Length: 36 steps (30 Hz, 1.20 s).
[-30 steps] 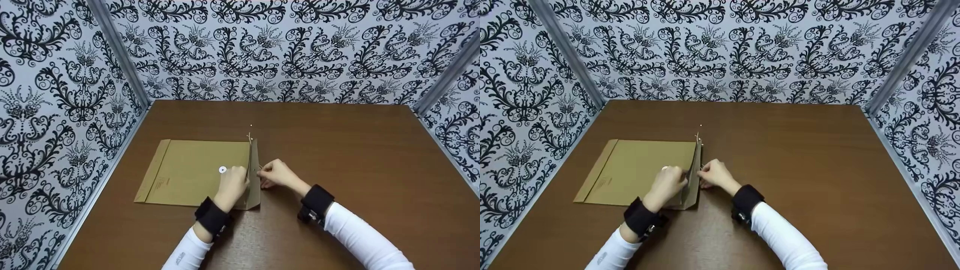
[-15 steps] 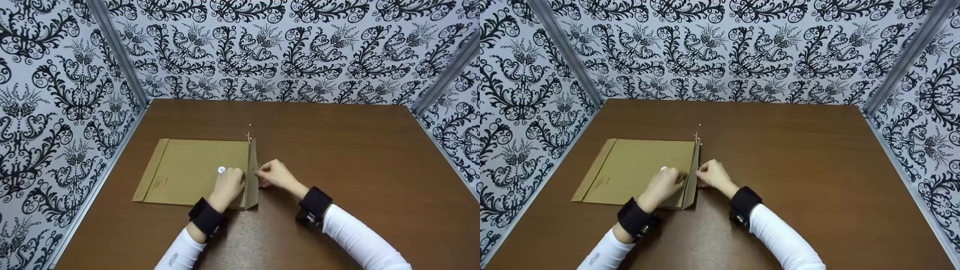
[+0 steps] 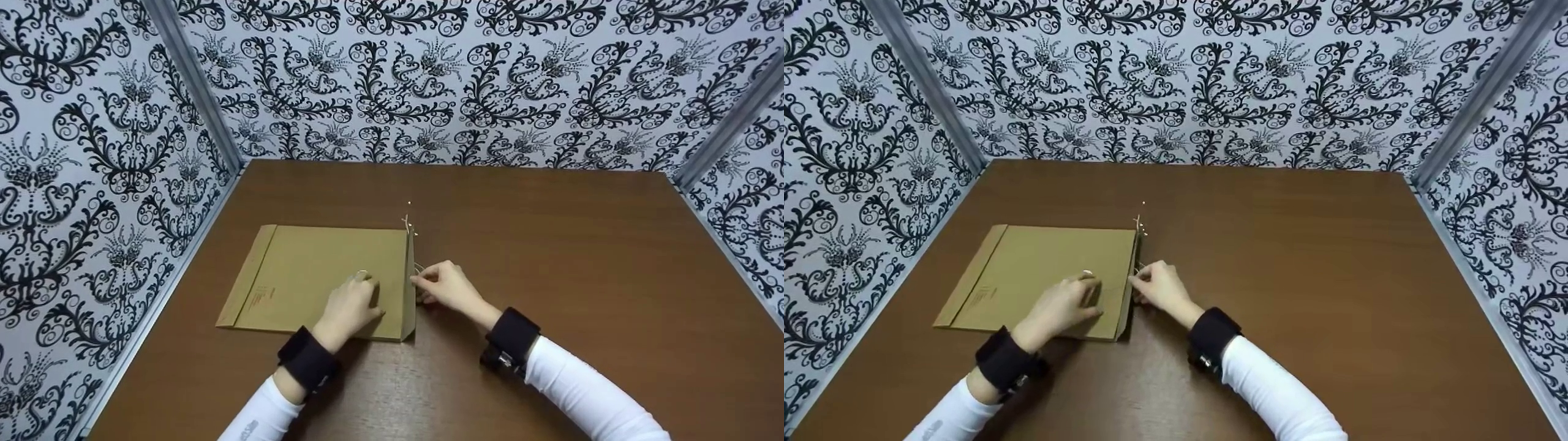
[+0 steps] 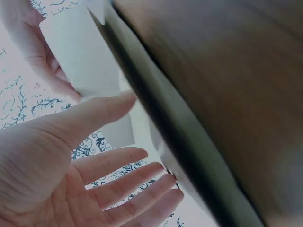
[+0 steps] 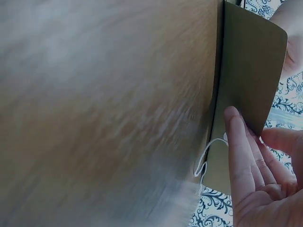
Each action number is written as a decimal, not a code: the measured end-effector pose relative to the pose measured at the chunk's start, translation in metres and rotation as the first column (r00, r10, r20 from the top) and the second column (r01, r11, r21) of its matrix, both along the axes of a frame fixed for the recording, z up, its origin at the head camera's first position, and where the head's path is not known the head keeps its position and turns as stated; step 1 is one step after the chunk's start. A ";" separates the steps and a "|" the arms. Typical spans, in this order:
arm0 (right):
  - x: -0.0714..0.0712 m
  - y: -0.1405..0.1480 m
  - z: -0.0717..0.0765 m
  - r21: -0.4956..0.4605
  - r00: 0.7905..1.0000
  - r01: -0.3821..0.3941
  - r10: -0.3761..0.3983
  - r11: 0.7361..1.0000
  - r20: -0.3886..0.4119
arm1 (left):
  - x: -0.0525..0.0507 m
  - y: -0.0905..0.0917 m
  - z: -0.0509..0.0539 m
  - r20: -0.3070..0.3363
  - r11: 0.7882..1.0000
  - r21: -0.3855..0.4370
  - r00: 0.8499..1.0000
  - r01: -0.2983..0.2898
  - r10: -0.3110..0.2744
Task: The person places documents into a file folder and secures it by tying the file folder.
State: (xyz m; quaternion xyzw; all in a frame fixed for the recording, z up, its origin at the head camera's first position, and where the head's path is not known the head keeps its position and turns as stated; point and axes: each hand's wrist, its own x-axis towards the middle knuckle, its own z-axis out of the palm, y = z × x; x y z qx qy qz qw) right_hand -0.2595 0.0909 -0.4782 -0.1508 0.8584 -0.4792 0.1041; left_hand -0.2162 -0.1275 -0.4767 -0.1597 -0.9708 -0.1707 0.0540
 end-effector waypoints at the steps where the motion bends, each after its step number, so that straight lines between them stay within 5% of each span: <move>1: 0.000 -0.001 0.000 -0.001 1.000 0.000 0.000 1.000 0.000 | 0.001 -0.002 0.000 0.001 1.000 -0.004 1.000 -0.006 0.006; 12: 0.006 -0.007 0.003 -0.014 0.999 -0.028 0.027 1.000 -0.033 | 0.010 -0.025 0.001 0.022 0.980 -0.093 0.984 -0.176 0.178; 19: 0.011 -0.010 0.001 0.080 0.986 -0.054 0.066 0.995 -0.154 | 0.009 -0.033 -0.001 0.102 0.964 -0.143 0.966 -0.224 0.240; 29: 0.031 -0.022 -0.006 0.282 0.908 -0.111 0.212 0.953 -0.361 | 0.008 -0.036 -0.004 0.123 0.965 -0.143 0.964 -0.218 0.236; 36: 0.041 -0.028 -0.007 0.432 0.850 -0.065 0.277 0.900 -0.449 | 0.007 -0.036 -0.004 0.148 0.966 -0.150 0.961 -0.211 0.233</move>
